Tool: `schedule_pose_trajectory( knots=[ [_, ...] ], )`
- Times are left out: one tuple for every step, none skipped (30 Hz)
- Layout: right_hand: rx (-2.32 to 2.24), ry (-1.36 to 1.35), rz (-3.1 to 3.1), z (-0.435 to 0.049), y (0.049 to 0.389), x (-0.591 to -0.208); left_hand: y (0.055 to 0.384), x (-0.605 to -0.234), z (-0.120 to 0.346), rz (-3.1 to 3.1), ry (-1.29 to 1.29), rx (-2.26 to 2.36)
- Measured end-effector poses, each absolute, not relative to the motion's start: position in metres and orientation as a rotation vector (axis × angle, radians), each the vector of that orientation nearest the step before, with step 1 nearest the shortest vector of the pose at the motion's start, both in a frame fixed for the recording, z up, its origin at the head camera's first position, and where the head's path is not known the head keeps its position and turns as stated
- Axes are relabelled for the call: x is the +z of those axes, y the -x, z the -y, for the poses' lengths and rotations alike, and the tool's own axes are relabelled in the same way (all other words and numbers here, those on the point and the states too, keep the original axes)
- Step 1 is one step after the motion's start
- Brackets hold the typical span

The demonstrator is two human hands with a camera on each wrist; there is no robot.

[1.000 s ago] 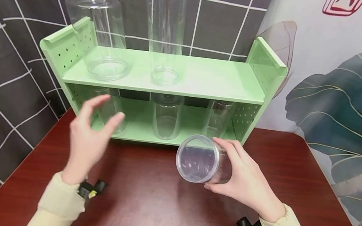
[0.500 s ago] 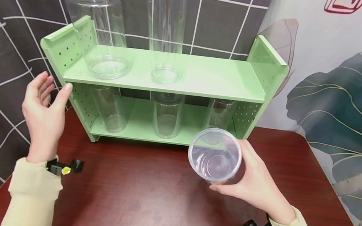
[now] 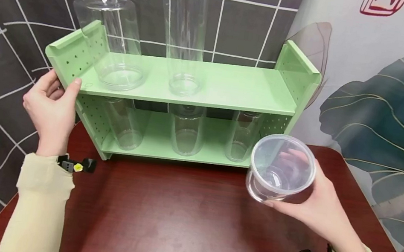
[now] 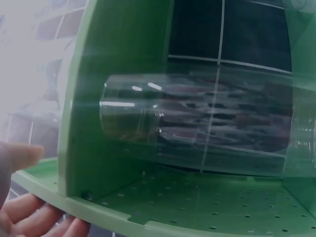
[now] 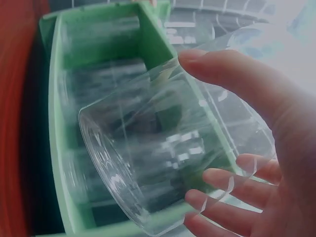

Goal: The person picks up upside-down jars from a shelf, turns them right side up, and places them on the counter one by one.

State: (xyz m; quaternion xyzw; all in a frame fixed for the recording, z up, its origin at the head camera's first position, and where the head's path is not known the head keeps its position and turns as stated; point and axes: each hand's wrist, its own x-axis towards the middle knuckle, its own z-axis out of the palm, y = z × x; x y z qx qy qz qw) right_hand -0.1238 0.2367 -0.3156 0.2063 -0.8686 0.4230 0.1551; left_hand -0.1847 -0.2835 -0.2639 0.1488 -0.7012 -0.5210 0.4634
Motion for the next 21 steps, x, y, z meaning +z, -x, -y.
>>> schedule_pose_trajectory(
  knots=[
    [1.210,-0.570,2.490,-0.241,0.123,-0.315,0.186,-0.264,0.284,1.714,-0.390,-1.260],
    [1.207,-0.552,2.488,-0.246,0.123,-0.315,0.186,-0.263,0.284,1.704,-0.411,-1.248],
    [1.206,-0.532,2.487,-0.250,0.123,-0.314,0.187,-0.263,0.285,1.694,-0.426,-1.245],
    [1.195,-0.514,2.484,-0.255,0.122,-0.314,0.188,-0.262,0.285,1.687,-0.439,-1.248],
    [1.188,-0.498,2.478,-0.259,0.123,-0.314,0.189,-0.262,0.286,1.682,-0.449,-1.250],
    [1.177,-0.480,2.476,-0.264,0.123,-0.315,0.189,-0.261,0.286,1.679,-0.454,-1.252],
    [1.171,-0.462,2.476,-0.268,0.123,-0.315,0.190,-0.261,0.287,1.678,-0.460,-1.255],
    [1.169,-0.444,2.473,-0.273,0.123,-0.315,0.190,-0.260,0.287,1.678,-0.465,-1.257],
    [1.168,-0.426,2.473,-0.277,0.123,-0.316,0.190,-0.260,0.288,1.682,-0.470,-1.258],
    [1.167,-0.410,2.472,-0.281,0.124,-0.316,0.190,-0.260,0.288,1.691,-0.476,-1.251],
    [1.175,-0.395,2.470,-0.285,0.125,-0.317,0.190,-0.259,0.289,1.700,-0.479,-1.244],
    [1.186,-0.383,2.467,-0.289,0.126,-0.319,0.190,-0.259,0.289,1.709,-0.482,-1.236],
    [1.201,-0.377,2.463,-0.292,0.129,-0.320,0.190,-0.259,0.290,1.716,-0.485,-1.226],
    [1.210,-0.367,2.461,-0.295,0.131,-0.321,0.190,-0.259,0.291,1.721,-0.485,-1.217],
    [1.218,-0.358,2.459,-0.298,0.134,-0.323,0.189,-0.258,0.291,1.728,-0.482,-1.208],
    [1.226,-0.347,2.458,-0.300,0.137,-0.325,0.189,-0.258,0.292,1.732,-0.478,-1.200],
    [1.232,-0.332,2.460,-0.303,0.140,-0.328,0.188,-0.258,0.292,1.736,-0.472,-1.195],
    [1.237,-0.318,2.462,-0.305,0.143,-0.330,0.188,-0.257,0.293,1.736,-0.468,-1.197],
    [1.243,-0.300,2.466,-0.307,0.146,-0.332,0.188,-0.257,0.293,1.740,-0.464,-1.192],
    [1.247,-0.276,2.468,-0.310,0.149,-0.335,0.187,-0.257,0.293,1.746,-0.460,-1.189],
    [1.255,-0.255,2.467,-0.312,0.152,-0.337,0.187,-0.257,0.293,1.752,-0.458,-1.188]
  ],
)
